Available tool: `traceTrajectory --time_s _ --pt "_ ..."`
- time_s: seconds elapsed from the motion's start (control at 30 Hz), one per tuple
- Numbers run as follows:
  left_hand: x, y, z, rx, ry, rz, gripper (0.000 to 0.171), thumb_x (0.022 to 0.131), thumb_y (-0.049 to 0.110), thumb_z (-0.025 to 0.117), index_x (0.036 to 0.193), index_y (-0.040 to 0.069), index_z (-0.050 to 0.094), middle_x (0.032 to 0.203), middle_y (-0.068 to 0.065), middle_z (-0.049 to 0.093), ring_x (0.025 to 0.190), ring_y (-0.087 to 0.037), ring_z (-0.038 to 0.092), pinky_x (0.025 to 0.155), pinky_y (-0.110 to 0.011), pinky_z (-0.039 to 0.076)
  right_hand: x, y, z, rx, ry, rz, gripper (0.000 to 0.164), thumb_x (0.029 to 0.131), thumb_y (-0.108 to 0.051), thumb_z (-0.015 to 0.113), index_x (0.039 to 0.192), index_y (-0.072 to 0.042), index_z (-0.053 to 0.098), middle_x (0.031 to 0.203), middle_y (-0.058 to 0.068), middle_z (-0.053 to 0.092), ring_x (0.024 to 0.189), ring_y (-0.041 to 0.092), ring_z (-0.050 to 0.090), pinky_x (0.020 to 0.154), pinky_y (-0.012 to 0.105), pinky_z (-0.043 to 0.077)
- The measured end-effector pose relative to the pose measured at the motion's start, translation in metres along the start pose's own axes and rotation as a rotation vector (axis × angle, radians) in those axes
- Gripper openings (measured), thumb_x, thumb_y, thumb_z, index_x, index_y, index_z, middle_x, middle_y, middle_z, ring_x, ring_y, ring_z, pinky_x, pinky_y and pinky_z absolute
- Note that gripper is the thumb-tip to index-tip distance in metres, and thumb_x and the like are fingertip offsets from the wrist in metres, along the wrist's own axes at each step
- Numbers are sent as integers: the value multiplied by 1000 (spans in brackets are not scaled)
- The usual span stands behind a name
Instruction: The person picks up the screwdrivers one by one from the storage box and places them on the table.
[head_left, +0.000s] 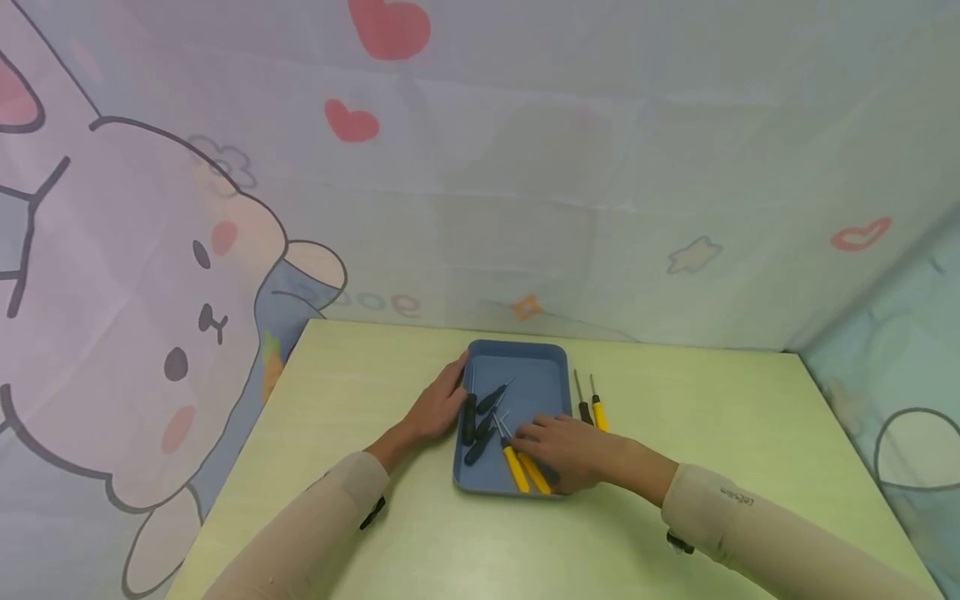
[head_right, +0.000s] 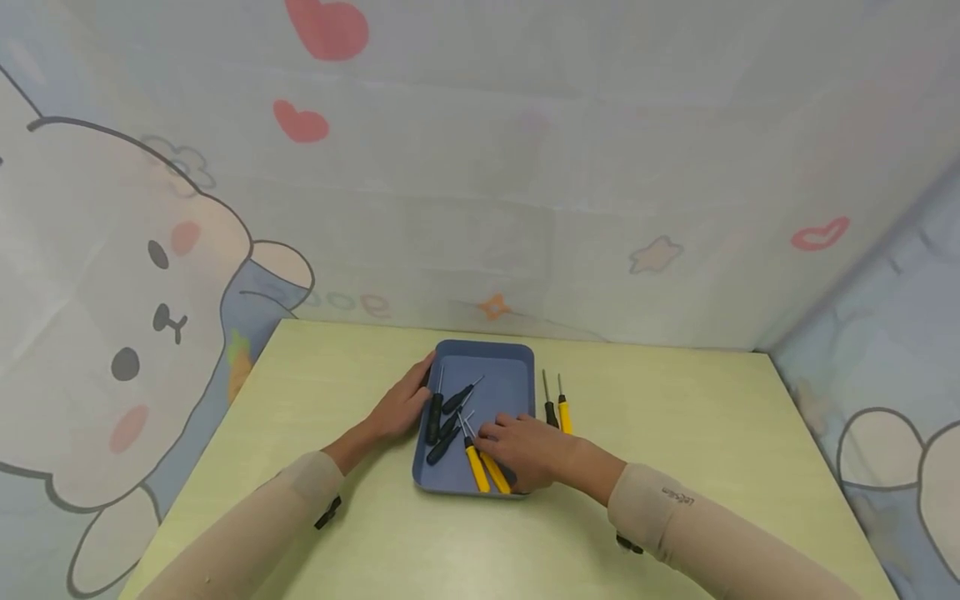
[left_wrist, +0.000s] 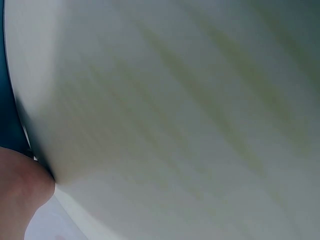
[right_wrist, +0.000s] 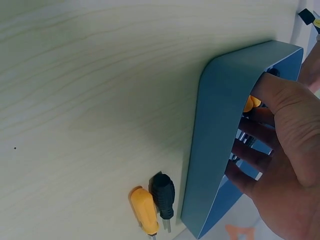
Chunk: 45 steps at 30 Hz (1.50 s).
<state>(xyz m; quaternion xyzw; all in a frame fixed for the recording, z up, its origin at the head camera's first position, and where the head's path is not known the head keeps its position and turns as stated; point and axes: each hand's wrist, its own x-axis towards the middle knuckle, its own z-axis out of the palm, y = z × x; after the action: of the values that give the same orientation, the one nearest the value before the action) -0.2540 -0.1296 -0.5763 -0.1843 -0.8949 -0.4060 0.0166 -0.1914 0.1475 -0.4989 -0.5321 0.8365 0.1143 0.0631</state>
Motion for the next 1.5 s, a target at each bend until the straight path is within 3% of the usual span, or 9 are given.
traceTrajectory --time_s 0.73,1.23,1.5 --pt "2 2 1 12 0 -13 64 100 15 43 160 12 20 162 -4 27 147 -30 28 117 -43 26 4 -1 -6 78 -60 48 82 79 -45 80 148 -13 47 140 2 50 114 19 51 91 36 49" --pt "-1 2 -1 1 -3 -12 63 101 13 43 160 12 20 161 -5 28 147 -29 28 117 -43 25 4 -4 -7 146 -18 56 75 77 -40 81 141 -14 53 130 1 53 104 17 50 86 33 49" --pt "-1 4 -1 -5 6 -9 63 100 13 44 159 11 21 161 -6 29 147 -30 28 117 -44 26 5 -4 -6 124 -11 62 76 76 -41 82 141 -13 53 129 1 53 101 16 51 84 32 49"
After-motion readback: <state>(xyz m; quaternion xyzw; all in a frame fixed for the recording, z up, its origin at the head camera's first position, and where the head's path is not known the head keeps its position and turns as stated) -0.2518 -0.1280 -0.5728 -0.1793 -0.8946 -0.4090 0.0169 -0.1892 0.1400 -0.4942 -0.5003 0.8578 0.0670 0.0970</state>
